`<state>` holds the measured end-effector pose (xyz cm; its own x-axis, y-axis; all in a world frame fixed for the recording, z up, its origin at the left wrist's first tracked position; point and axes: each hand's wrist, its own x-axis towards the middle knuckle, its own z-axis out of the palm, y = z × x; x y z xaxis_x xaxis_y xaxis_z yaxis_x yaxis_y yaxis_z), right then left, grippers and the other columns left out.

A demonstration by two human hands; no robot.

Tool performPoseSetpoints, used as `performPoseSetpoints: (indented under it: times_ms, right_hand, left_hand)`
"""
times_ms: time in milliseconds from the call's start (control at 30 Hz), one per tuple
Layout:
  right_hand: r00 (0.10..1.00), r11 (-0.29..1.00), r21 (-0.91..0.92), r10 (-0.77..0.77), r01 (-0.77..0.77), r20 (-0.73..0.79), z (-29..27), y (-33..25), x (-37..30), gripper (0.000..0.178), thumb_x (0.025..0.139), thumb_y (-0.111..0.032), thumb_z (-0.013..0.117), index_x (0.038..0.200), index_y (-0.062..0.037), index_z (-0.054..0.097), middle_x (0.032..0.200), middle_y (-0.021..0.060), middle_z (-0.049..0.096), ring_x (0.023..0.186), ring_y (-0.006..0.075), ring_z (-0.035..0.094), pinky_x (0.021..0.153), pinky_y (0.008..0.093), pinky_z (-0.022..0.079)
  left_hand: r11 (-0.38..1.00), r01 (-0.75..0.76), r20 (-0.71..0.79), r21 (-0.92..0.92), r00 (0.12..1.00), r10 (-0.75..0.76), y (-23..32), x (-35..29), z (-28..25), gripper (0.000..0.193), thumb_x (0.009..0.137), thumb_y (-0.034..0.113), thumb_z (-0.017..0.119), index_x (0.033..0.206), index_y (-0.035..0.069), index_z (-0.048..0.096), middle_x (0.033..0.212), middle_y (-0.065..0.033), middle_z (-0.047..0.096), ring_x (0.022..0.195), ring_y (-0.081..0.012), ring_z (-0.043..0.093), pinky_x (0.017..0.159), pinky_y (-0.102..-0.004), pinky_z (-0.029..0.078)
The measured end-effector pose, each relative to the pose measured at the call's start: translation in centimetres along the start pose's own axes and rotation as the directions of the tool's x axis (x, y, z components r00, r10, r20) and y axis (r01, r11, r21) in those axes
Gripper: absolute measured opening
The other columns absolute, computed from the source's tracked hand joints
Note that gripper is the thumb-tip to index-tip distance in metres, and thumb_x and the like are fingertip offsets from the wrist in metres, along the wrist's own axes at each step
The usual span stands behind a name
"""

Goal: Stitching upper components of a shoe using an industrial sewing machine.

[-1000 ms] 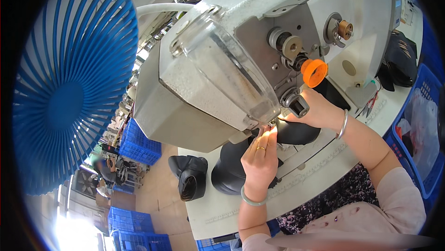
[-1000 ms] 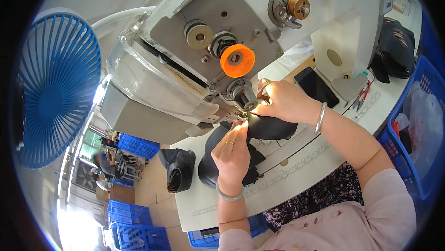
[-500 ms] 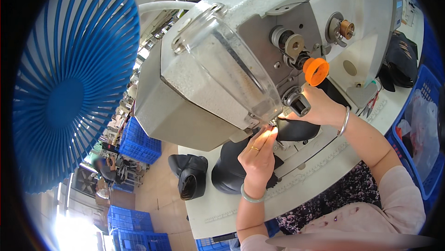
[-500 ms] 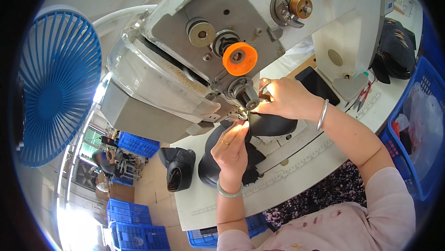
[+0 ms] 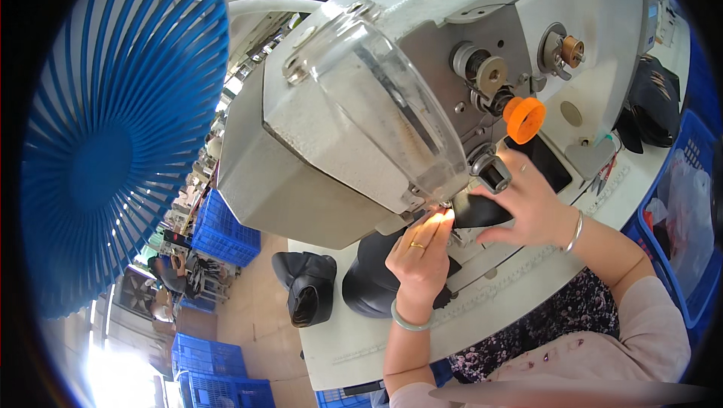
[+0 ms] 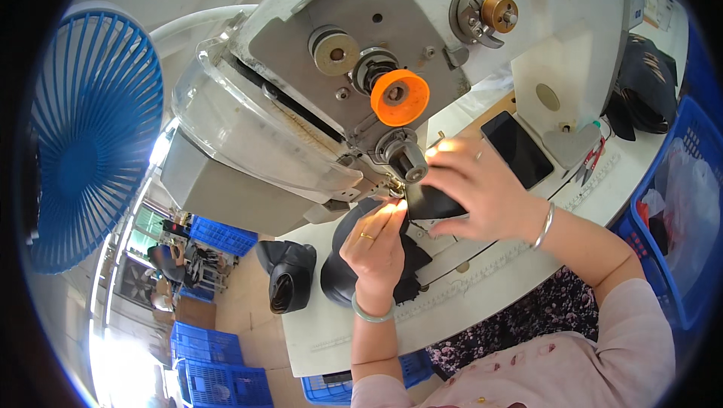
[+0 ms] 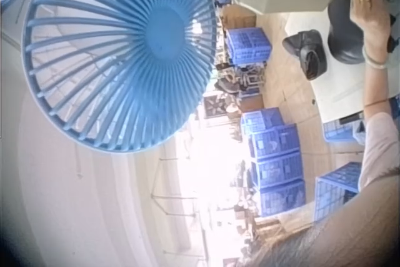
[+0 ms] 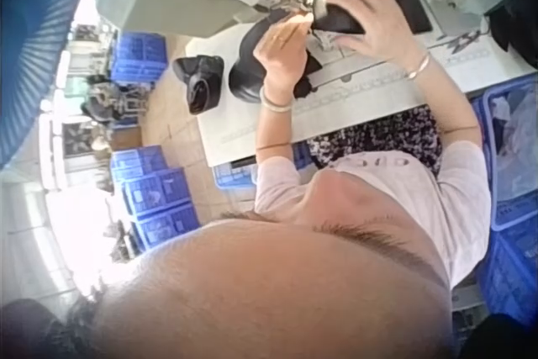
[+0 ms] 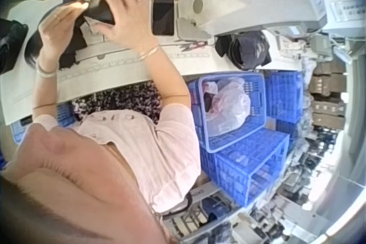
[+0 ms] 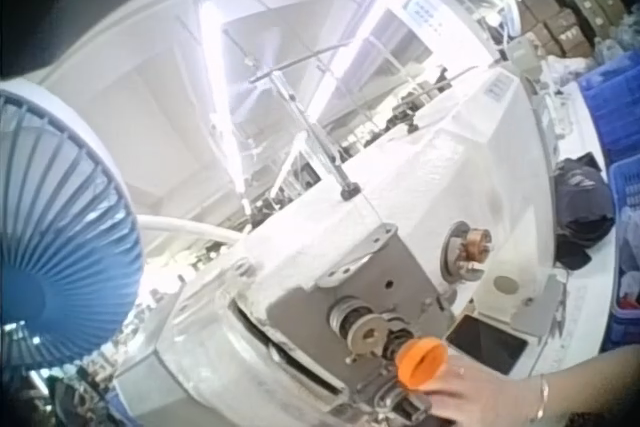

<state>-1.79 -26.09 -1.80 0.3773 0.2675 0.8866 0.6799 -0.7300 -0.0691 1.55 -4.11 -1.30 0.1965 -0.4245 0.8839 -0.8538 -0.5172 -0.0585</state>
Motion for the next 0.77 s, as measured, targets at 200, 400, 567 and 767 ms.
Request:
performPoseSetpoints:
  times_ms: [200, 400, 567, 767]
  right_hand:
    - [0.998, 0.992, -0.129, 0.020, -0.013, 0.054, 1.0, -1.1, -1.0, 0.049, 0.066, -0.003, 0.072, 0.114, -0.0077, 0.064, 0.119, 0.0076, 0.058, 0.115, 0.0305, 0.053, 0.095, 0.0483, 0.042]
    - [0.999, 0.996, -0.088, 0.038, -0.035, 0.034, 1.3, -1.0, -0.6, 0.049, 0.063, 0.000, 0.072, 0.111, -0.0092, 0.064, 0.117, 0.0051, 0.058, 0.115, 0.0297, 0.053, 0.096, 0.0481, 0.040]
    - [0.998, 0.997, -0.067, 0.043, -0.039, 0.056, 1.3, -0.5, -0.4, 0.052, 0.059, 0.001, 0.073, 0.108, -0.0103, 0.064, 0.116, 0.0035, 0.058, 0.118, 0.0288, 0.053, 0.098, 0.0484, 0.040]
    - [0.997, 0.998, -0.048, 0.037, -0.034, 0.073, 1.9, 0.3, -0.7, 0.054, 0.055, 0.001, 0.075, 0.107, -0.0112, 0.064, 0.118, 0.0032, 0.059, 0.122, 0.0284, 0.052, 0.099, 0.0494, 0.039]
  left_hand:
    - [0.998, 0.024, 0.027, -0.063, 0.999, -0.023, -0.2, -0.3, -0.1, 0.029, 0.069, -0.009, 0.073, 0.095, 0.003, 0.078, 0.089, -0.0063, 0.074, 0.072, -0.0210, 0.066, 0.065, -0.0283, 0.056]
    - [0.999, -0.002, 0.043, -0.032, 0.999, 0.003, -0.1, -0.2, -0.2, 0.029, 0.070, -0.009, 0.072, 0.096, 0.002, 0.077, 0.089, -0.0063, 0.073, 0.070, -0.0204, 0.064, 0.063, -0.0282, 0.054]
    - [1.000, -0.019, 0.057, 0.009, 0.998, 0.018, 0.2, 0.1, -0.3, 0.028, 0.071, -0.008, 0.072, 0.096, 0.002, 0.077, 0.090, -0.0061, 0.073, 0.070, -0.0203, 0.064, 0.062, -0.0281, 0.053]
    - [0.998, -0.038, 0.066, 0.042, 0.997, 0.035, 0.1, 0.0, -0.2, 0.029, 0.072, -0.007, 0.071, 0.098, 0.003, 0.077, 0.091, -0.0068, 0.073, 0.071, -0.0203, 0.065, 0.063, -0.0278, 0.053]
